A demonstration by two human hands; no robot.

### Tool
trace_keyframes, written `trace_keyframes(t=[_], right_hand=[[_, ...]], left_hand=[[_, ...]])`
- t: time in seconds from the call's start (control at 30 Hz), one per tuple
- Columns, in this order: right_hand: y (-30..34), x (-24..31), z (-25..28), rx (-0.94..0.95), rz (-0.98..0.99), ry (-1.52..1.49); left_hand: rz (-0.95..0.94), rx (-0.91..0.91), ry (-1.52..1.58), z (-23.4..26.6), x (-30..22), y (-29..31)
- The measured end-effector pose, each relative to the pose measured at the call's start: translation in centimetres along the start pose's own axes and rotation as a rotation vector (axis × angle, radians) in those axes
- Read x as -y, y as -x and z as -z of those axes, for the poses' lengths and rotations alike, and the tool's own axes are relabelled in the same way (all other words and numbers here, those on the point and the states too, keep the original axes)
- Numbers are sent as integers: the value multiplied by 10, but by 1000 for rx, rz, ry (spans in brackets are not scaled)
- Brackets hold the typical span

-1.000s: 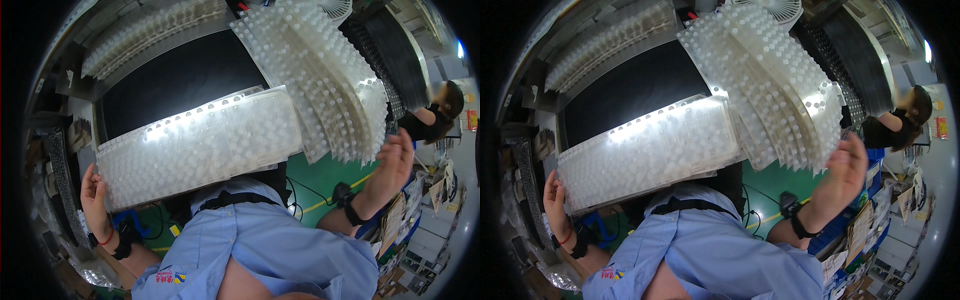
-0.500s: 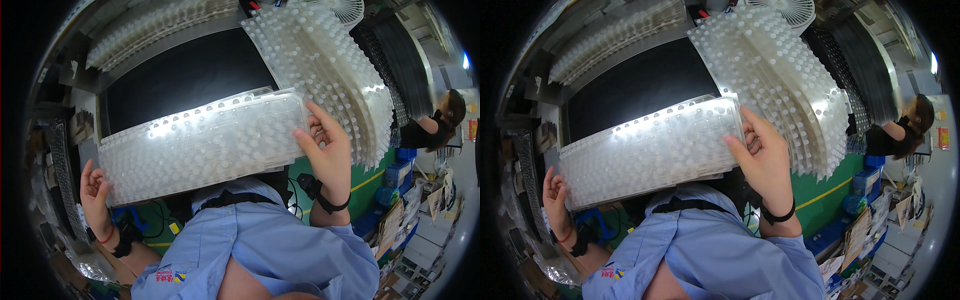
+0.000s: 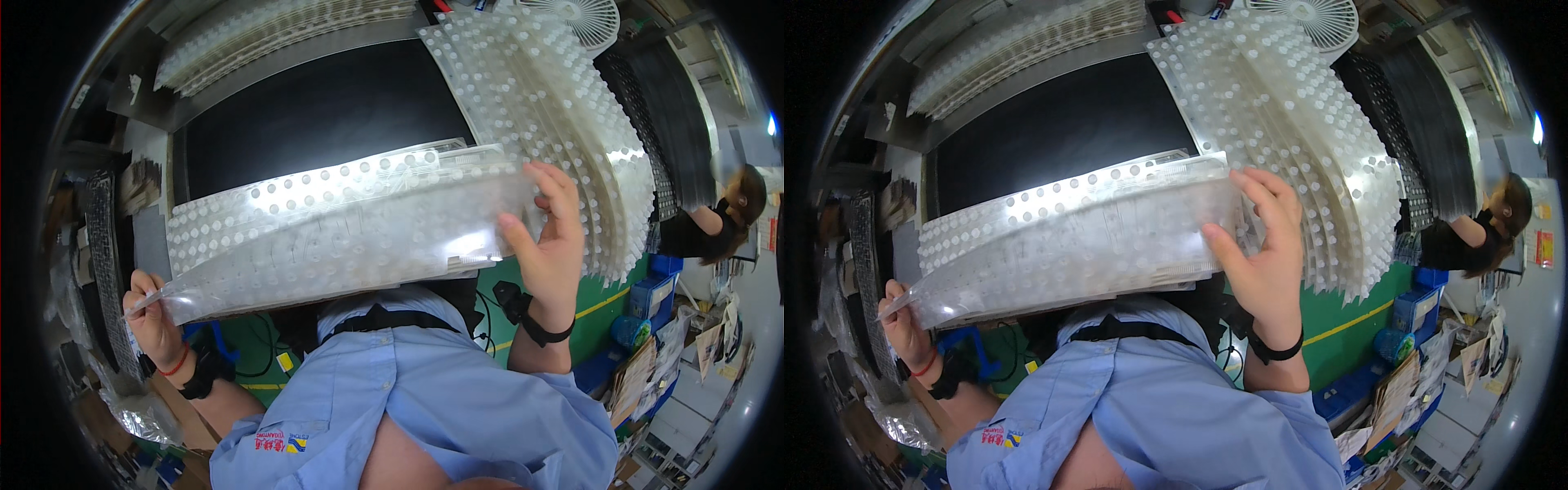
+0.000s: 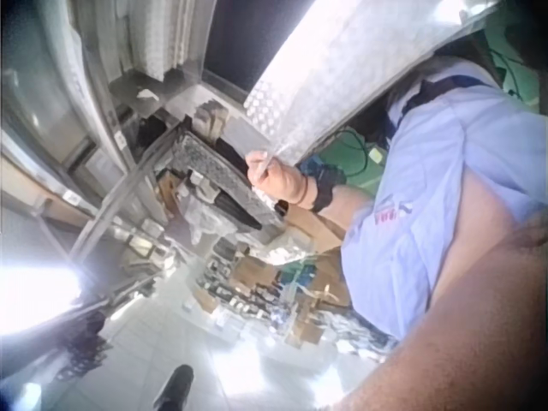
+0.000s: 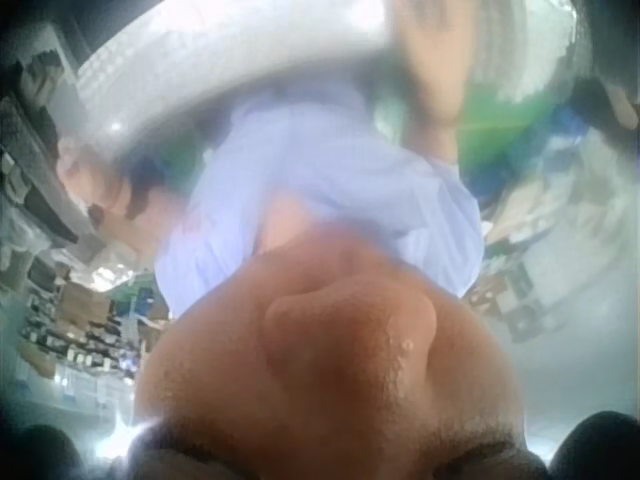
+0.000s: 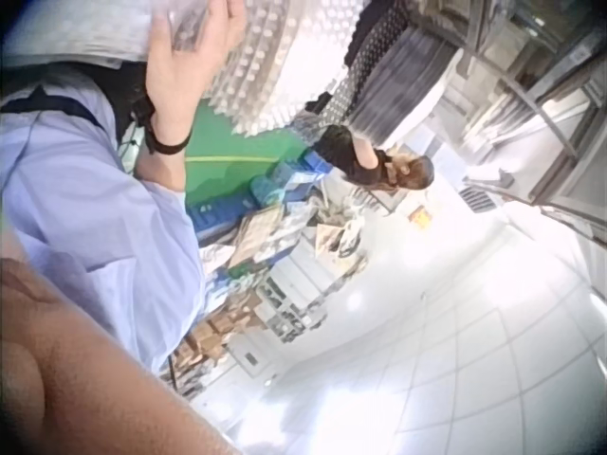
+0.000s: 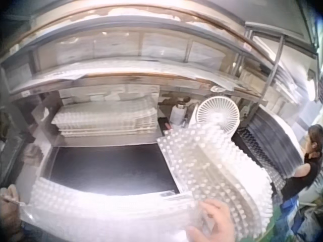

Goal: Sort and stack transparent keyboard circuit membranes at an assembly workstation.

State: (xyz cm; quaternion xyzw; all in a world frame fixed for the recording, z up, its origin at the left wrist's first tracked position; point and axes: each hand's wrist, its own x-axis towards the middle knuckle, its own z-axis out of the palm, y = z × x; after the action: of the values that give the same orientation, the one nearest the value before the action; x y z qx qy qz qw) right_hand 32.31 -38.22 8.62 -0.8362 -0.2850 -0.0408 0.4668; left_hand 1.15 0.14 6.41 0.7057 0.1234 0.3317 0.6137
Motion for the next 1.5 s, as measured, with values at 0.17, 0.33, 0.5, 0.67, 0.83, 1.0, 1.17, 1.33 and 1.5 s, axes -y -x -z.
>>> trace_keyframes(t=[0.17,0.33,0.5,0.67,0.83,1.0,1.17,1.33,1.5], right_hand=[[13,-4,20,64,5,-450],[14,7,27,-62,138,-603],[3,12,11,49,-219,-587],[23,15,10,-62,-228,-289],[37,27,18,206,-341,-79],[48,24,16,340,-487,-523],[44,41,21,88,-419,-727],[3,32,20,128,-467,-683],[-8,14,9,180,-514,-696]], left_hand=[[-60,-21,256,0,-4,4],[-166,-118,324,-8,-5,4],[-11,-58,-16,-22,-6,-6],[11,-30,-49,-5,-1,2],[-26,-14,-19,-7,-7,7],[-44,121,91,10,-5,14],[366,-124,402,48,-14,27],[104,-30,-96,23,-3,-3],[370,-193,122,-36,-11,-24]])
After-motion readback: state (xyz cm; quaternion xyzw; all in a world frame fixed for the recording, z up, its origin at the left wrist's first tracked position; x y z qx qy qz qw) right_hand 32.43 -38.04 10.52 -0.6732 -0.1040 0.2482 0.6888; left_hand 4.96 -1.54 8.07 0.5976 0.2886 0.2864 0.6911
